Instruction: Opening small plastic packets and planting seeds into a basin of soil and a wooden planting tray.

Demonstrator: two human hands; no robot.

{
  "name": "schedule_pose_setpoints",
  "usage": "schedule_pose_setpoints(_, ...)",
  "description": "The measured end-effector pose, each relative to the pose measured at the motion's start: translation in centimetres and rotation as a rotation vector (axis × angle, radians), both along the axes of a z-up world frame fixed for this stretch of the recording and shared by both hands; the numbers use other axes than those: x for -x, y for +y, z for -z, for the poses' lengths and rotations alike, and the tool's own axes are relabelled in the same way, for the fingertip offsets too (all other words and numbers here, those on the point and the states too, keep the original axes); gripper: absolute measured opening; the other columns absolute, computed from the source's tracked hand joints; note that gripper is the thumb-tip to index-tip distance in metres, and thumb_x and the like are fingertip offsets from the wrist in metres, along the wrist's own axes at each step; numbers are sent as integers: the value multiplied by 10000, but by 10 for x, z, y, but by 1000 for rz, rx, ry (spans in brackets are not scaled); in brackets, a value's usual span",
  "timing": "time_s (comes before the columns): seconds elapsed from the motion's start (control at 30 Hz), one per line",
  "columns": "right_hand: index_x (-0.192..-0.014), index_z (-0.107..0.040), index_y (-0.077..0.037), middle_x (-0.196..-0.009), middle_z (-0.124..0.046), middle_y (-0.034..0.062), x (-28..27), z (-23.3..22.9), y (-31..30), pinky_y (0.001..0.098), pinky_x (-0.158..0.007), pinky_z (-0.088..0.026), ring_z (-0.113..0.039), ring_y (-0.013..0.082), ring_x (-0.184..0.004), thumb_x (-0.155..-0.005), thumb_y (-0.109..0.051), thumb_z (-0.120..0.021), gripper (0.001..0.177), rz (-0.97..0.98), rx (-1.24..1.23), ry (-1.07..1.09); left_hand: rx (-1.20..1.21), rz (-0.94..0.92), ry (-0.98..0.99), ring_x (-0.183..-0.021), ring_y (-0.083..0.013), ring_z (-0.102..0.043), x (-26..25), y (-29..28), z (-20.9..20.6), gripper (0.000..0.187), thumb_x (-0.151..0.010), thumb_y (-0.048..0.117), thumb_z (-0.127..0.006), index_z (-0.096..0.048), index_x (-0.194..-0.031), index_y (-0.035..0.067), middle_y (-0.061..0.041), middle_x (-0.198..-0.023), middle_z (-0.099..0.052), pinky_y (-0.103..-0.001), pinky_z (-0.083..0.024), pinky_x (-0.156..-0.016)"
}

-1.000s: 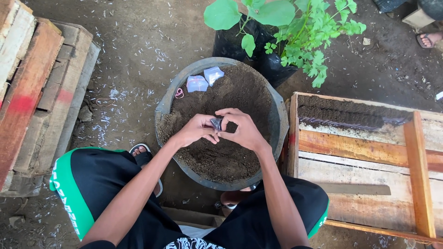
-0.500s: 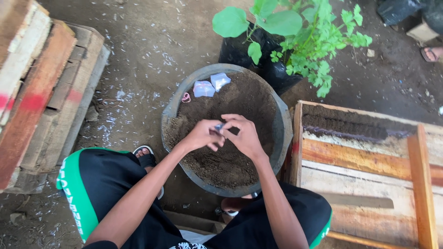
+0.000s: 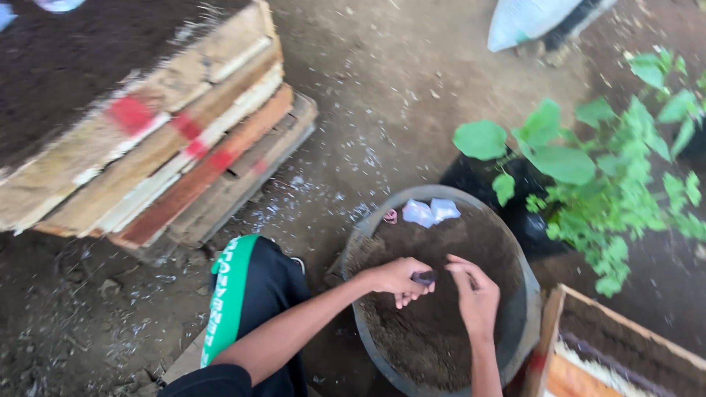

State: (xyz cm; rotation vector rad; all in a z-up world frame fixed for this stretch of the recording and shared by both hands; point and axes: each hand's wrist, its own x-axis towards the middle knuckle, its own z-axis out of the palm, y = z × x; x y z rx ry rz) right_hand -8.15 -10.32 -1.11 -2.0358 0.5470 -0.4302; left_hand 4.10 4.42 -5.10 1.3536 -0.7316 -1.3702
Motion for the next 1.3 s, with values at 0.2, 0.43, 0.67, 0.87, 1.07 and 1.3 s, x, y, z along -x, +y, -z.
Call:
schedule_pose_setpoints(0.2,-1534,-380,-111,-1556,-426,167,15,210,-66,438,-1149,-321,-325,313,-1495,-869,-530,-600,817,-104,217,512,65,-159,-280,-461,-167,-564,1,9,-1,61,-937,43,-631,-622,-991,17,-115,-643,-611,-279,-492,-430)
schedule_pose_setpoints(0.43,-1350,-534,-84,-1209,-672,124,11,164,-1,507,-815,-533,-644,340,-1077,-885,-464,-675,617,-244,124,704,142,-221,-266,-382,-131,-470,1,13,3,68,-884,-5,-683,-646,-889,52,-96,-593,-596,-262,-395,-404)
schedule_pose_setpoints(0.67,-1157,-694,-111,-1181,-733,38,6,147,-21,432,-881,-540,-688,213,-1053,-809,-210,-791,375,-301,183,755,94,-286,-400,-564,-147,-589,3,-8,31,65,-828,10,-698,-703,-851,71,-73,-739,-684,-282,-496,-511)
schedule_pose_setpoints(0.87,-841,-783,-140,-644,-750,76,2,43,-29,419,-777,-574,-763,247,-697,-733,-151,-751,113,-94,93,623,42,-348,-277,-340,-160,-556,12,-34,52,95,-733,6,-740,-714,-812,51,-177,-524,-616,-218,-446,-272)
schedule_pose_setpoints(1.07,-868,-767,-145,-637,-727,40,1,-10,-28,332,-723,-578,-727,142,-683,-742,-87,-748,140,36,-64,413,-36,-305,-318,-328,-190,-554,24,-62,91,82,-718,3,-735,-690,-758,59,-164,-534,-612,-254,-443,-264)
schedule_pose_setpoints(1.3,-1021,-782,-119,-957,-778,113,5,-29,-13,406,-853,-566,-732,307,-989,-812,-31,-707,239,-36,-44,336,-61,-293,-302,-333,-174,-540,27,-69,116,102,-701,-18,-709,-637,-717,54,-122,-481,-554,-274,-415,-270)
